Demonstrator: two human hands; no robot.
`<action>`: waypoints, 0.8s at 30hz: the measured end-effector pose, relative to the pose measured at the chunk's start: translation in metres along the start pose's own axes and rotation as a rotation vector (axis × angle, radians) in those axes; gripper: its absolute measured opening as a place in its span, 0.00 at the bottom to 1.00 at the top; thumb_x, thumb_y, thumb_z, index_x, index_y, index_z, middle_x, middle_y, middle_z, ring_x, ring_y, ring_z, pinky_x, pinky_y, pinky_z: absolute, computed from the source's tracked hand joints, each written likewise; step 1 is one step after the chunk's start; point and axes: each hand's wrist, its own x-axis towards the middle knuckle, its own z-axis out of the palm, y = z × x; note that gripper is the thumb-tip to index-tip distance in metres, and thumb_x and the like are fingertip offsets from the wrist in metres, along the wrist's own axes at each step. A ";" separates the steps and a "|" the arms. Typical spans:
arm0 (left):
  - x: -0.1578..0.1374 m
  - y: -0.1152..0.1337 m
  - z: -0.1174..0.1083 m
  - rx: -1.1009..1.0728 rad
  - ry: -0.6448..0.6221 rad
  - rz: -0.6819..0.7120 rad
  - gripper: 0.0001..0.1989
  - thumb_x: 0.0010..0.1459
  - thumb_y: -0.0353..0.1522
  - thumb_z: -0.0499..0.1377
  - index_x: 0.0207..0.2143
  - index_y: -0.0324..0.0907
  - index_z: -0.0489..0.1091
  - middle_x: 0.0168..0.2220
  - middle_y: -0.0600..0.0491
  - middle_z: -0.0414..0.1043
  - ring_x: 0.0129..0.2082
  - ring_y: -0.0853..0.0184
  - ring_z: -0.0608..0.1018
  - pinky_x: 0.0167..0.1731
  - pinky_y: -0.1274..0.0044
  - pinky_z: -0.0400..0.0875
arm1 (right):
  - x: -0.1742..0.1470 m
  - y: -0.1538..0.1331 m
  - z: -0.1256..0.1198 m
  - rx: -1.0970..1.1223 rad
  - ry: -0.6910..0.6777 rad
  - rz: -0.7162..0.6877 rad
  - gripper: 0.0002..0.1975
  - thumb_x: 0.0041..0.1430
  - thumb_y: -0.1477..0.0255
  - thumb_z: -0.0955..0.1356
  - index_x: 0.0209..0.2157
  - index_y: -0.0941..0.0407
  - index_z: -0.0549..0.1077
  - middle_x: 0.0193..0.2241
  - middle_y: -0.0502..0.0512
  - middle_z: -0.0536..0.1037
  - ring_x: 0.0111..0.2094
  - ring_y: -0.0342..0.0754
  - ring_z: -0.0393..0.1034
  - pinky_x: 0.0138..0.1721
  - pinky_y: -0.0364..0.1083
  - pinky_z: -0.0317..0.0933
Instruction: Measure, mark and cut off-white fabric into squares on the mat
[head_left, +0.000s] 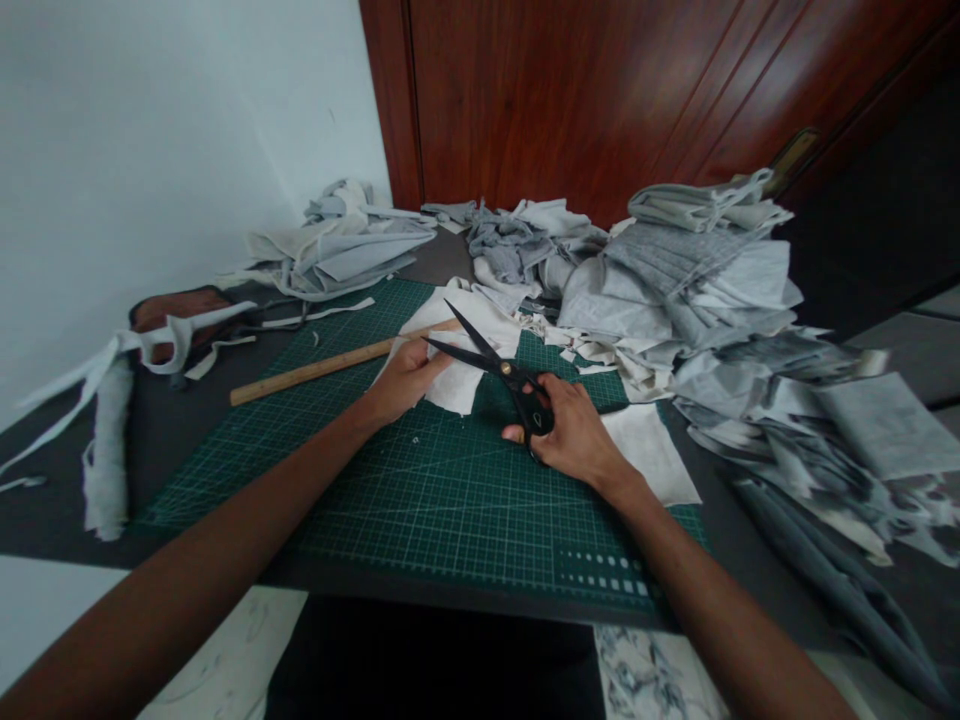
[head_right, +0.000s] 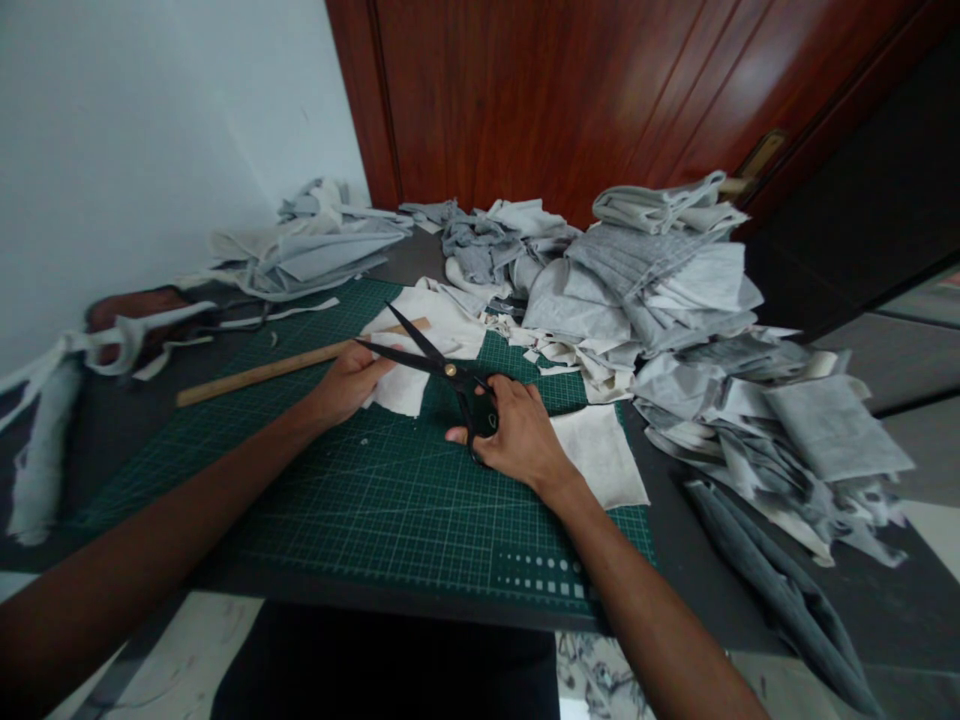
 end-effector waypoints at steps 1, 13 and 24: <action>0.000 0.003 0.000 0.006 -0.003 0.008 0.19 0.62 0.48 0.65 0.34 0.42 0.79 0.28 0.54 0.76 0.28 0.66 0.75 0.27 0.75 0.72 | 0.000 -0.001 -0.001 0.003 -0.008 0.011 0.31 0.61 0.40 0.68 0.43 0.56 0.69 0.37 0.62 0.79 0.40 0.61 0.76 0.46 0.57 0.64; -0.003 0.014 0.001 0.098 0.126 -0.019 0.22 0.67 0.51 0.60 0.33 0.41 0.75 0.27 0.55 0.72 0.26 0.68 0.71 0.27 0.75 0.67 | 0.002 -0.010 -0.008 0.609 0.024 0.316 0.25 0.54 0.47 0.76 0.36 0.55 0.76 0.26 0.50 0.77 0.25 0.45 0.69 0.27 0.45 0.61; 0.000 0.014 -0.003 0.160 0.242 -0.045 0.16 0.67 0.45 0.57 0.36 0.43 0.72 0.31 0.52 0.72 0.38 0.60 0.75 0.38 0.71 0.74 | 0.008 -0.017 -0.021 0.772 0.101 0.402 0.27 0.54 0.44 0.75 0.25 0.54 0.71 0.13 0.44 0.67 0.13 0.41 0.60 0.17 0.43 0.52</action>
